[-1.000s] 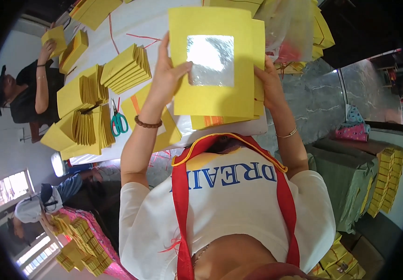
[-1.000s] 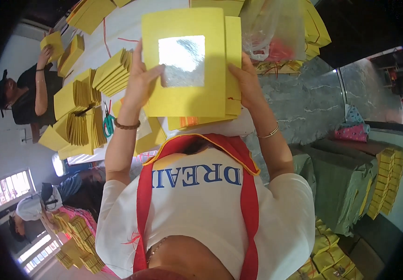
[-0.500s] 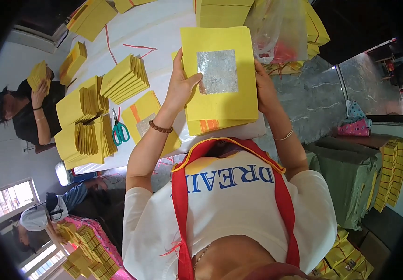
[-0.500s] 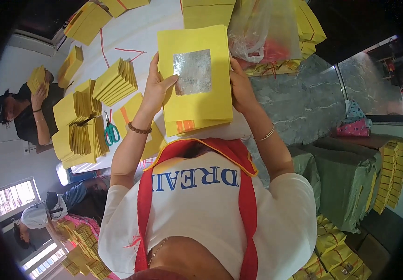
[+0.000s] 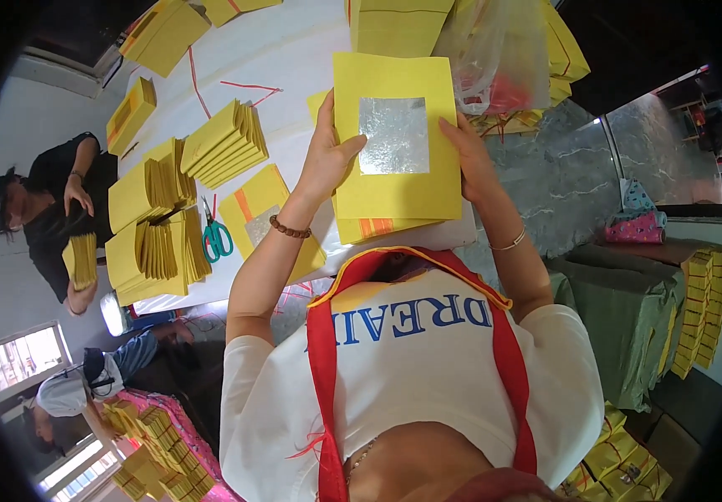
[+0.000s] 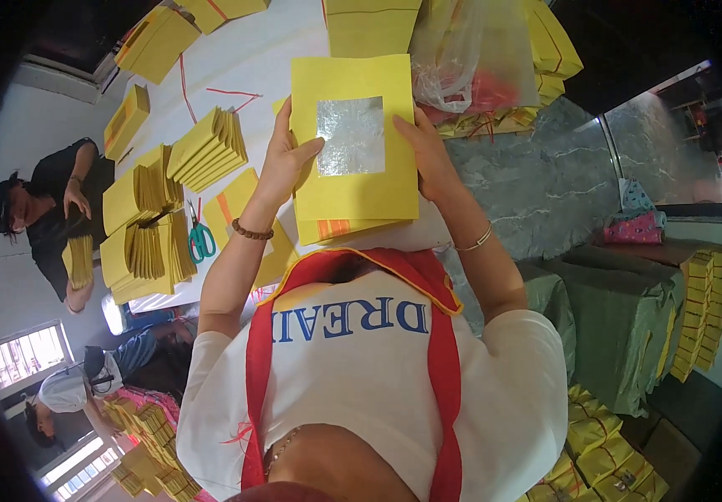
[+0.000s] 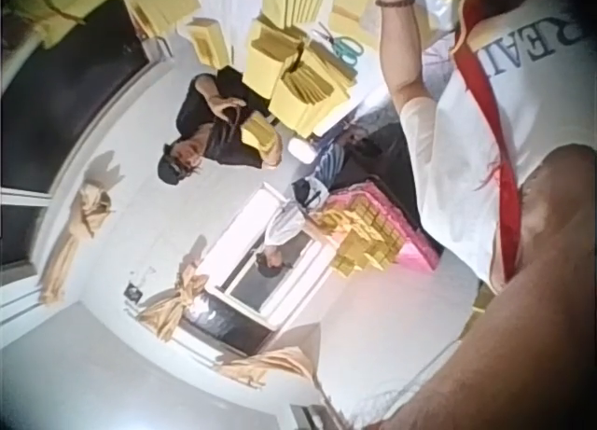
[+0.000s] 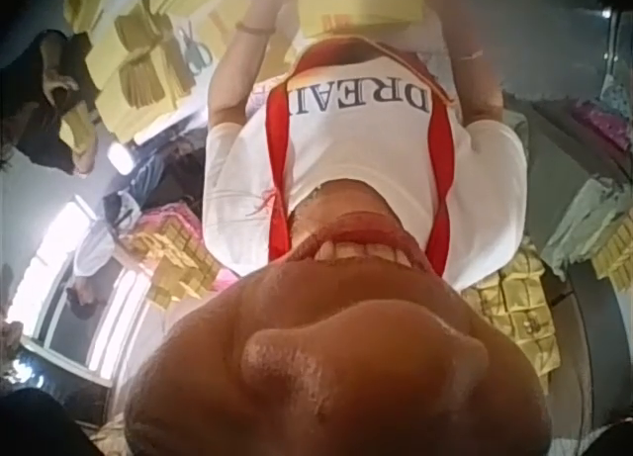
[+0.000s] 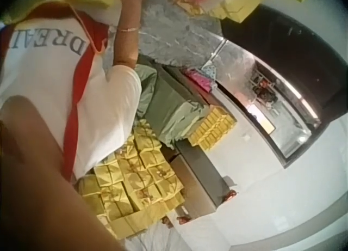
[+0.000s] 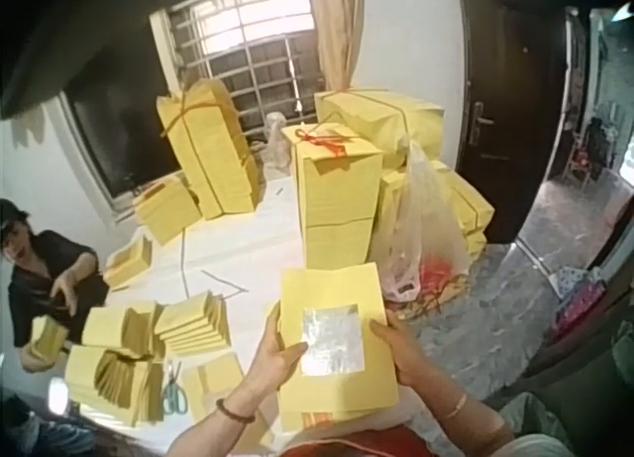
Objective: Folding and stacking yellow sheets of paper with silver foil centers.
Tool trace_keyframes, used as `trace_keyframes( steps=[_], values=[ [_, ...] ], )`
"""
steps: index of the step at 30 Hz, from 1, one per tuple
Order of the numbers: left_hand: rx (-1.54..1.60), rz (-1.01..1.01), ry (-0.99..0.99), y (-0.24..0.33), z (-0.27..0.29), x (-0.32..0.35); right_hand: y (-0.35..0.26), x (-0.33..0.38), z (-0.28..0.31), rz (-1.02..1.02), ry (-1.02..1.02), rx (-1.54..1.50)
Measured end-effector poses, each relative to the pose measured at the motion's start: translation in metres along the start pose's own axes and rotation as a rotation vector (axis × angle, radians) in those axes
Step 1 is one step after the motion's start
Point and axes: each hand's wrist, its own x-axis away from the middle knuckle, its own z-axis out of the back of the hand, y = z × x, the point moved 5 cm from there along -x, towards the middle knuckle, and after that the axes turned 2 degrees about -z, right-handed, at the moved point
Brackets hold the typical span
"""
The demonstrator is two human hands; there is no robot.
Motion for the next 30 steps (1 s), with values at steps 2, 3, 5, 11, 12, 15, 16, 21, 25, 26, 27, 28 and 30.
trace_keyframes(
  steps=[2, 3, 5, 11, 12, 15, 16, 21, 25, 26, 27, 28, 30],
  values=[
    [0.010, 0.005, -0.012, -0.0007, -0.0006, 0.0003, -0.0002, 0.0001, -0.0009, 0.001, -0.010, -0.007],
    [-0.018, -0.009, -0.004, -0.0037, 0.0010, -0.0007, -0.0002, 0.0001, -0.0014, 0.002, -0.018, -0.014],
    [-0.046, -0.020, 0.002, -0.0052, 0.0013, -0.0008, 0.0007, 0.0004, -0.0008, 0.001, -0.016, -0.017],
    [-0.005, -0.028, 0.044, 0.0006, -0.0013, 0.0028, 0.0029, -0.0005, 0.0030, 0.003, -0.031, -0.007],
    [-0.006, -0.024, 0.032, -0.0007, -0.0007, 0.0024, 0.0024, 0.0000, 0.0023, 0.005, -0.026, -0.012],
    [-0.034, -0.035, 0.024, -0.0066, 0.0026, 0.0008, -0.0001, 0.0015, -0.0017, 0.005, -0.016, -0.010],
    [-0.060, -0.046, 0.022, -0.0068, 0.0027, 0.0003, 0.0002, 0.0011, -0.0014, 0.005, -0.017, -0.009],
    [-0.041, -0.034, 0.029, -0.0049, 0.0002, -0.0001, 0.0006, 0.0021, -0.0005, -0.001, -0.015, -0.007],
    [-0.025, -0.021, 0.034, -0.0051, -0.0002, -0.0013, 0.0007, 0.0029, 0.0007, 0.004, -0.019, -0.019],
    [-0.026, -0.021, 0.034, -0.0057, 0.0003, -0.0017, 0.0004, 0.0032, 0.0003, 0.005, -0.023, -0.019],
    [-0.034, -0.020, 0.031, -0.0072, 0.0011, -0.0021, 0.0001, 0.0032, 0.0000, 0.005, -0.028, -0.018],
    [-0.042, -0.018, 0.028, -0.0081, 0.0014, -0.0023, 0.0006, 0.0028, 0.0008, 0.005, -0.028, -0.018],
    [-0.042, -0.019, 0.029, -0.0070, 0.0013, -0.0030, 0.0021, 0.0015, 0.0013, 0.004, -0.052, -0.016]
  ],
)
